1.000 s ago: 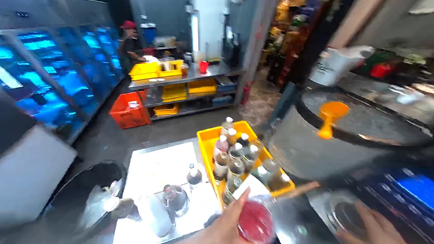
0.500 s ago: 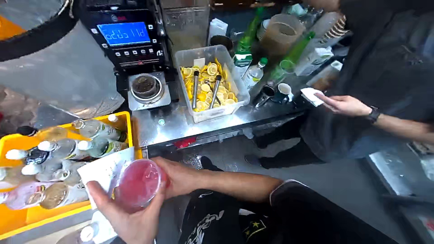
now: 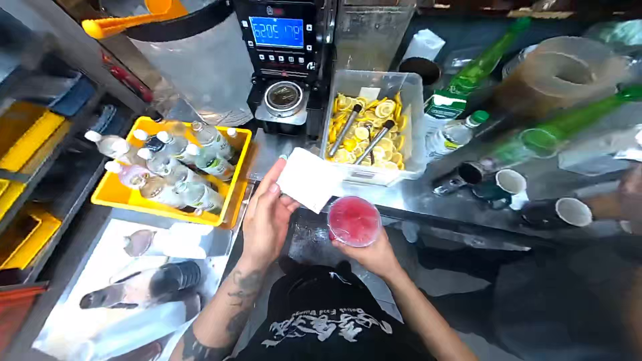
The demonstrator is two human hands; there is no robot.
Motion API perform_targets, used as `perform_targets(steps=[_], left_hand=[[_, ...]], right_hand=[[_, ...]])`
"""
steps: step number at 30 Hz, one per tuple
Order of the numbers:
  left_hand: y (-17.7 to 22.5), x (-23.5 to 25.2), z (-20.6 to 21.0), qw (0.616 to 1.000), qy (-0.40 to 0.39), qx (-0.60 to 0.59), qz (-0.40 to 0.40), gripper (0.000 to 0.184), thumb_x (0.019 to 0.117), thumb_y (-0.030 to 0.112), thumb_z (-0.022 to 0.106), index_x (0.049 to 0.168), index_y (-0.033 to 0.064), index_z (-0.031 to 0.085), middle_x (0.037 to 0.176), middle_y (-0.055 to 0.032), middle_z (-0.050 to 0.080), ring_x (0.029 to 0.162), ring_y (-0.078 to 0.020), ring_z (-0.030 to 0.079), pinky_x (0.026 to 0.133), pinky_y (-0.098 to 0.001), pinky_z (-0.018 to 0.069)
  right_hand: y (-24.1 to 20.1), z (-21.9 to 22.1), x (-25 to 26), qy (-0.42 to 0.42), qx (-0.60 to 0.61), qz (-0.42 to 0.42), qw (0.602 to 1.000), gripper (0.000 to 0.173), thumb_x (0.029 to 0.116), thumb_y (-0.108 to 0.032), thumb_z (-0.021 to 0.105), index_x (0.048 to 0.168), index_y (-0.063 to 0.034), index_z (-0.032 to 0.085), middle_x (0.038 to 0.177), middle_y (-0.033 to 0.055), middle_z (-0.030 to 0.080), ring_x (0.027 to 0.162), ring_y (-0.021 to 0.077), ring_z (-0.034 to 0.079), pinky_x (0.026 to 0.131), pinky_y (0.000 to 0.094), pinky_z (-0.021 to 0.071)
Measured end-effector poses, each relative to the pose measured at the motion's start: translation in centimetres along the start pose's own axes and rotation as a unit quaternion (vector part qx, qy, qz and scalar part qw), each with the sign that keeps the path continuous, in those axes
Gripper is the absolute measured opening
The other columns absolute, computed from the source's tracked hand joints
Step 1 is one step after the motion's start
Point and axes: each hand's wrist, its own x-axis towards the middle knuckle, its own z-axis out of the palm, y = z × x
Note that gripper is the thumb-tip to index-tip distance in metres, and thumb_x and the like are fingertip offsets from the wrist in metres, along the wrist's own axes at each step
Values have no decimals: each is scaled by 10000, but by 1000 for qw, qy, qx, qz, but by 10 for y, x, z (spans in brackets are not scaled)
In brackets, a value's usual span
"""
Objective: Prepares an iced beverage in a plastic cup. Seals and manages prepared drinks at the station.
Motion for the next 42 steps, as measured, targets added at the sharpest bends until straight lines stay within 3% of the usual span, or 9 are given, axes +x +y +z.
perform_targets(steps=[3,9,13,18,24,27,30,33,42], left_hand=[[-13,-1,42,1000,-23,3,-7,476,1104,203,266,1509,32,448,1347,-161,618,1121,-234,672,981,-437,567],[-36,1,114,994,-66,67,-57,417,1093,93,346,1468,25,514,1289,-181,648,1030,-231,701,879,-403,610],[-46,4,147,976,-139,149,-72,402,1086,78,395,1460,45,539,1284,-167,660,955,-223,711,781,-370,625],[-53,5,167,940,-215,252,-84,406,1068,36,461,1462,65,553,1058,-126,727,786,-172,715,686,-310,629],[-58,4,158,914,-249,310,-80,408,1041,53,564,1448,70,557,1053,-79,745,688,-132,697,605,-262,614],[-54,5,144,919,-244,297,-85,465,1028,30,582,1487,69,515,1125,-88,740,761,-144,728,667,-273,639],[-50,5,129,925,-232,286,-92,517,1017,36,607,1517,85,482,1115,-99,742,745,-162,734,628,-274,639],[-46,9,108,936,-234,249,-88,565,1010,23,616,1540,31,423,1181,-135,725,869,-206,756,734,-319,665],[-23,16,50,952,-206,215,-69,543,989,12,646,1502,25,469,1175,-112,732,858,-178,759,739,-300,664]], right_hand=[[15,-49,-14,25,-17,13,999,1015,658,-292,972,1415,88,412,1270,121,671,1186,121,659,1061,302,553],[33,-118,-28,55,-40,21,997,950,677,-289,961,1422,-8,442,1258,73,676,1165,128,665,1031,362,575],[37,-146,-33,72,-44,0,996,994,677,-312,952,1462,-27,412,1302,72,653,1201,124,643,1044,378,564],[28,-156,-38,74,-34,-7,997,1025,652,-304,945,1473,-28,397,1316,56,648,1201,91,638,1034,346,564],[20,-152,-37,34,-50,-65,996,1018,661,-332,927,1467,-14,392,1317,51,636,1205,60,622,1037,301,553],[14,-141,-33,18,-59,-72,995,992,682,-321,912,1464,-4,390,1328,60,626,1219,56,613,1055,290,538],[7,-126,-29,5,-51,-75,996,1003,684,-303,910,1480,-15,373,1335,53,621,1221,58,613,1056,296,541],[-1,-108,-20,-17,-45,-91,995,1010,693,-300,901,1491,-17,351,1335,48,613,1221,59,609,1057,296,542],[-19,-56,5,-48,-102,-75,991,1032,662,-252,917,1493,-6,357,1331,57,624,1204,56,622,1042,290,548]])
